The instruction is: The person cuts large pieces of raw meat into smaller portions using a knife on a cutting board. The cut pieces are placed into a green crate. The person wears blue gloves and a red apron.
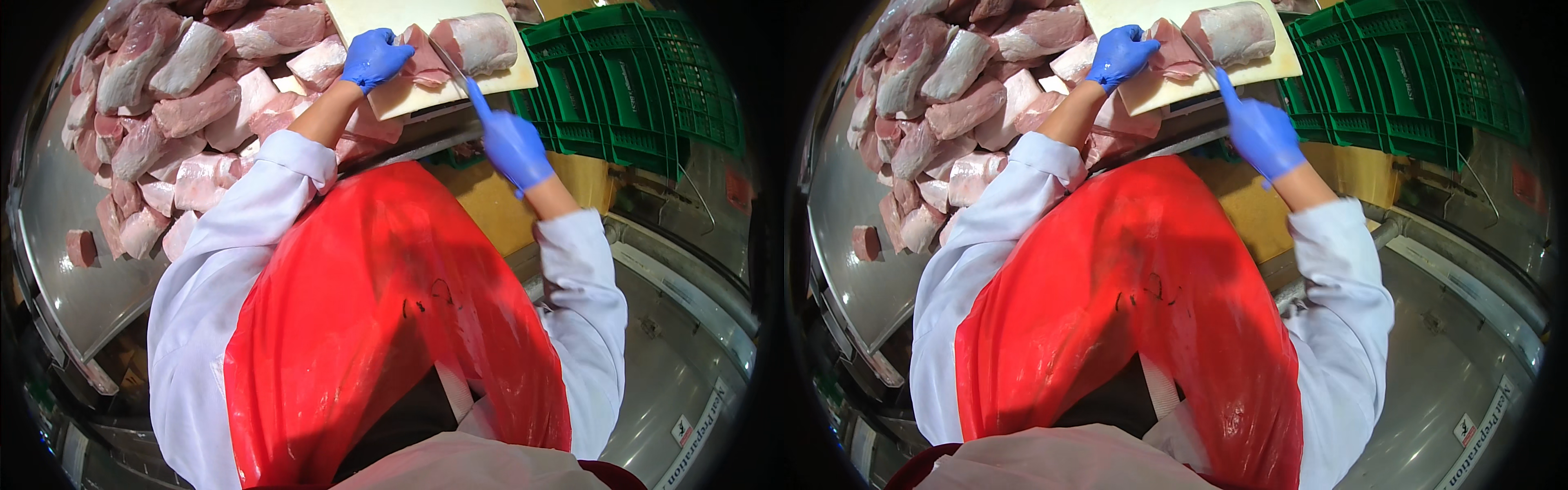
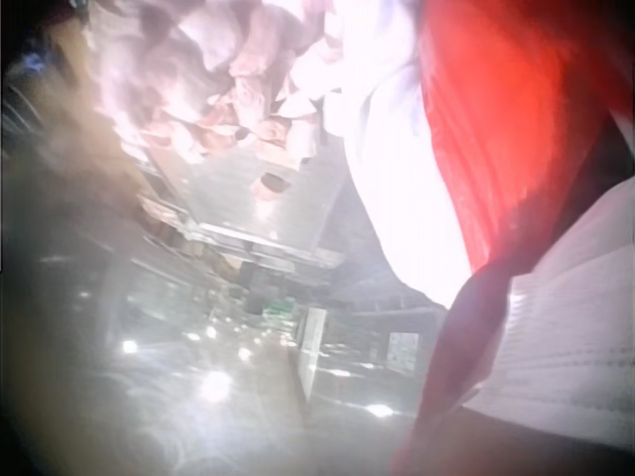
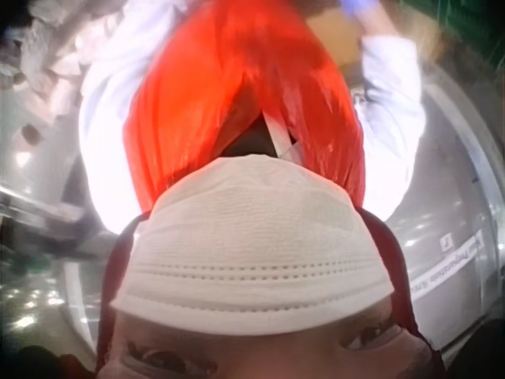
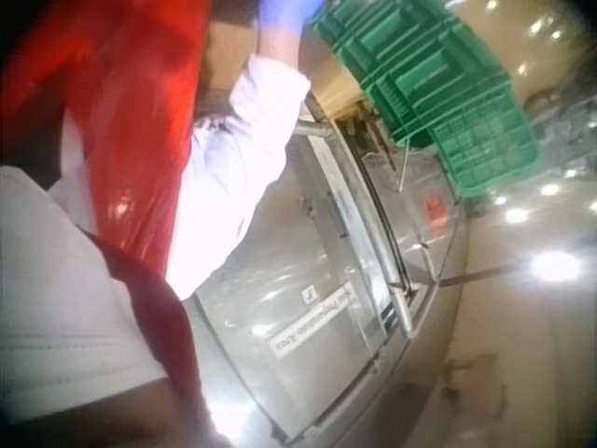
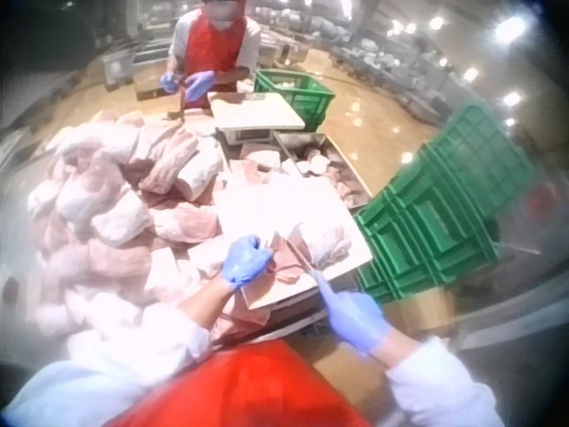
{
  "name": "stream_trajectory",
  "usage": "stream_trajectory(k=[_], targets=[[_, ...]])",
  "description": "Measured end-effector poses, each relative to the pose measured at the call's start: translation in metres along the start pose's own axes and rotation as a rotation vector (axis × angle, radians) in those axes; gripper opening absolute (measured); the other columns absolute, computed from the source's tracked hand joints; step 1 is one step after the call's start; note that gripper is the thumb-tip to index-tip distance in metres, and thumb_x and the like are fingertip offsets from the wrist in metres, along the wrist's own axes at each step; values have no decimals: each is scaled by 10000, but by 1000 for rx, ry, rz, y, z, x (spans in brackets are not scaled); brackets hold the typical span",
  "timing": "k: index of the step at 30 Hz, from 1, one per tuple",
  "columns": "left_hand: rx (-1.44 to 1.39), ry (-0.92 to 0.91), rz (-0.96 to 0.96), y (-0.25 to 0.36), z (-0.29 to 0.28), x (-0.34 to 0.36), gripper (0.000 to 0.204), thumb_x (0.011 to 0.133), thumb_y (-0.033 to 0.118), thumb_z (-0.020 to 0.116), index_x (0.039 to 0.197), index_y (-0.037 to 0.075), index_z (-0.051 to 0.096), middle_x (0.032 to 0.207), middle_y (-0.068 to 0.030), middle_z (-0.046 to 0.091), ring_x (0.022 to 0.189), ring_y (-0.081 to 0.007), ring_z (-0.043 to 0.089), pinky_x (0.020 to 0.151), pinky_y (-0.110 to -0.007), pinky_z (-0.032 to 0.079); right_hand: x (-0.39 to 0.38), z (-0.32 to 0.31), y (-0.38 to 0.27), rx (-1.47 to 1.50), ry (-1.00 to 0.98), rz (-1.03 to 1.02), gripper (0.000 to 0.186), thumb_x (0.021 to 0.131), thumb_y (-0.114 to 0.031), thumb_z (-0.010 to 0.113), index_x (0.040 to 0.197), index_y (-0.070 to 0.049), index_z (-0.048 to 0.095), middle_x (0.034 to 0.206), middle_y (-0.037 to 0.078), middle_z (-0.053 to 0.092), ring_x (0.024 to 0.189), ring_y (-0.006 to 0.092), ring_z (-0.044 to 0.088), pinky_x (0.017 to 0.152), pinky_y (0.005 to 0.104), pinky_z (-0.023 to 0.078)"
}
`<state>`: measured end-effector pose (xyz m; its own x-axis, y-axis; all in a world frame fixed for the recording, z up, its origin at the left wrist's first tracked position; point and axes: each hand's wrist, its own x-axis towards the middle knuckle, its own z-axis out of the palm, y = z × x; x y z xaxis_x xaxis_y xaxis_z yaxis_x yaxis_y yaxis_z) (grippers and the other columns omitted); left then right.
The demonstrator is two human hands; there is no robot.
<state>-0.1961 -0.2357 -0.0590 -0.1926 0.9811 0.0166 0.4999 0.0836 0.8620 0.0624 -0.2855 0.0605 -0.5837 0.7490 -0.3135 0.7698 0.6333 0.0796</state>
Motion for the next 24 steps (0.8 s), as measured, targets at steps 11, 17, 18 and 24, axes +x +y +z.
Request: stream_trajectory(k=[11,17,18,24], targets=[[514,332,592,32,14,-32,500,744,451,706,1124,129,655,1230,-164,609,1156,-380,585,904,-545,488,-98,72,101,226,211,-129,833,902,-45,581,1628,-255,232,763,201,647,608,412,635,546,498,501],[672,203,364,31,20,-41,247,767,252,723,993,172,663,1013,-119,633,923,-358,620,751,-496,521,-64,75,109,703,436,-83,747,956,-83,579,1623,-206,267,680,177,590,537,342,577,560,435,469],[659,266,353,21,14,-44,229,760,245,736,966,178,661,954,-121,639,877,-358,628,730,-493,522,-54,77,109,759,469,-102,748,956,-80,574,1626,-197,261,658,165,570,519,321,559,560,423,464],[-646,390,-331,-62,-64,-136,190,828,161,756,991,85,693,1024,-92,691,1027,-263,668,764,-381,586,-26,73,126,861,534,-180,753,950,-62,588,1624,-159,266,616,104,545,505,219,523,568,384,475]])
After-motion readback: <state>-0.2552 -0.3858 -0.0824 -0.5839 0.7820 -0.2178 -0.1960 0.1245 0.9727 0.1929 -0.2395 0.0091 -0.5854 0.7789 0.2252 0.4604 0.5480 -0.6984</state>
